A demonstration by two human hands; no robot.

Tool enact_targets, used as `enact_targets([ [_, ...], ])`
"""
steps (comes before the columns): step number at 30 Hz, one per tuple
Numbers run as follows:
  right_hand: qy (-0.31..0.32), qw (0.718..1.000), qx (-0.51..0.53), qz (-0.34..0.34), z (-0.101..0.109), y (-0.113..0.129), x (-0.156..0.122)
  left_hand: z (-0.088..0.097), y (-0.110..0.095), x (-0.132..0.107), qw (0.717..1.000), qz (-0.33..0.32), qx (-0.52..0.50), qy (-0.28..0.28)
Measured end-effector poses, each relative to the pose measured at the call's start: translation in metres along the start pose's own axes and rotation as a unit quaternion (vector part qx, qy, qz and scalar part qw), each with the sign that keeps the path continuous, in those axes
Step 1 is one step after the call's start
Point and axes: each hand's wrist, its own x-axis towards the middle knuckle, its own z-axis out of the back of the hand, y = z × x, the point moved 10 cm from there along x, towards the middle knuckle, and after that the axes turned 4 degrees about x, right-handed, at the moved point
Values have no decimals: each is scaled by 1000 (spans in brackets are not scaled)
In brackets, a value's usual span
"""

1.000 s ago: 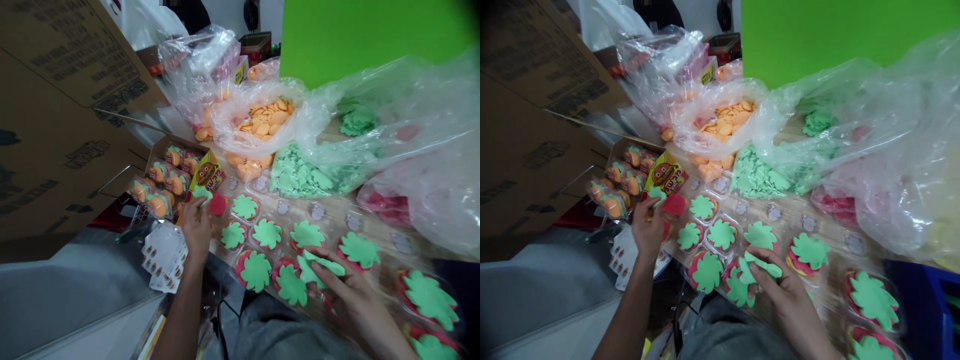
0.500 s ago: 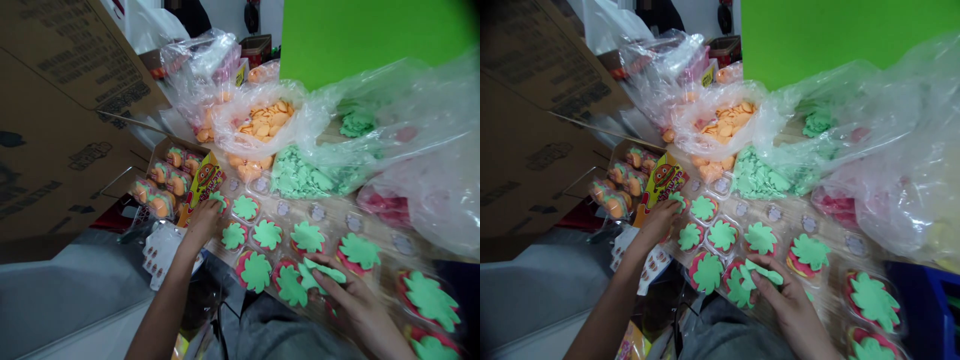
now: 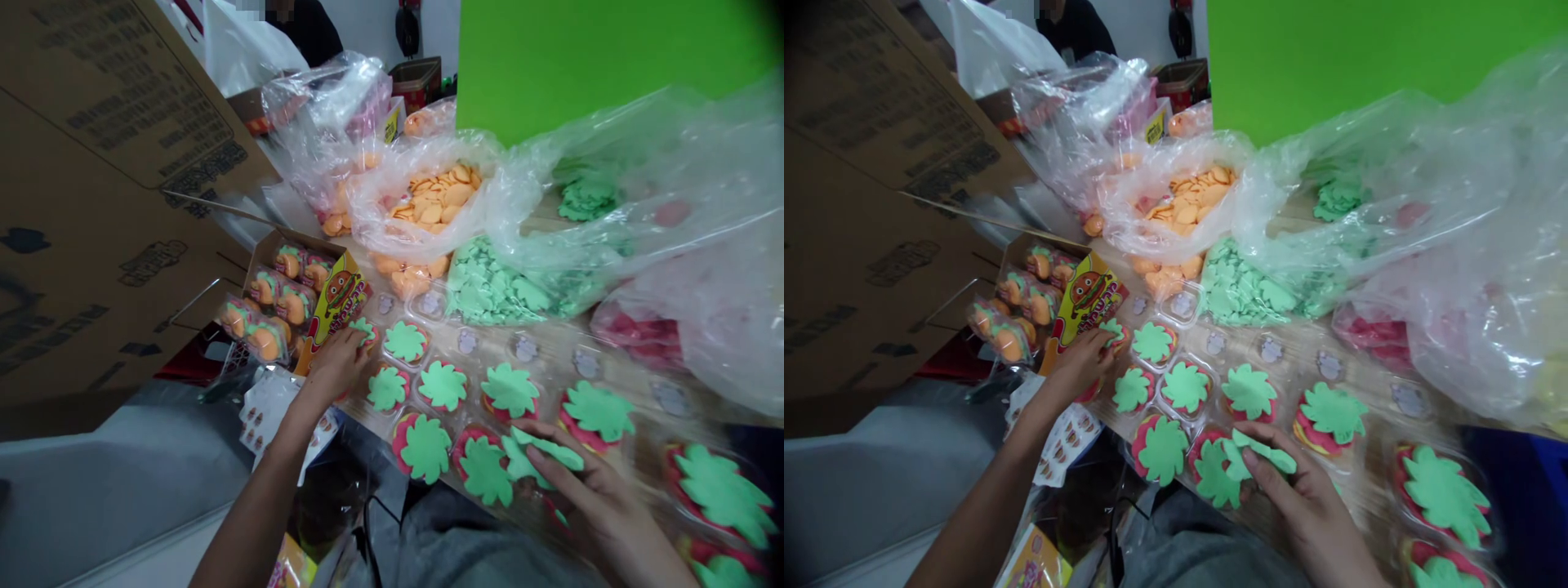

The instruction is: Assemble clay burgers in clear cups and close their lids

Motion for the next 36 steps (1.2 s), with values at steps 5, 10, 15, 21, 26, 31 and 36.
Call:
enact_targets([
  [5, 9, 1000, 0, -16, -3, -3, 1, -1, -5, -13, 999, 31, -16, -24],
  [10, 30, 999, -7, -21, -8, -5, 1, -2, -2, -21, 998, 50, -28, -38],
  [15, 31, 999, -41, -10, -7, -3, 2, -7, 4, -23, 998, 42, -40, -37],
  [21, 9, 1000, -12, -2, -4, -1, 1, -8, -5, -28, 996, 23, -80, -8],
  [26, 46, 995, 60, -62, -12, -19, 2, -9, -12, -34, 990, 35, -134, -8],
  [31, 101, 987, 119, -34, -30, -11, 2, 19, -21, -45, 971, 101, -207, -67],
  [36, 194, 962, 181, -60, -71, 2, -10, 33, -92, -60, 766, 115, -627, 86],
])
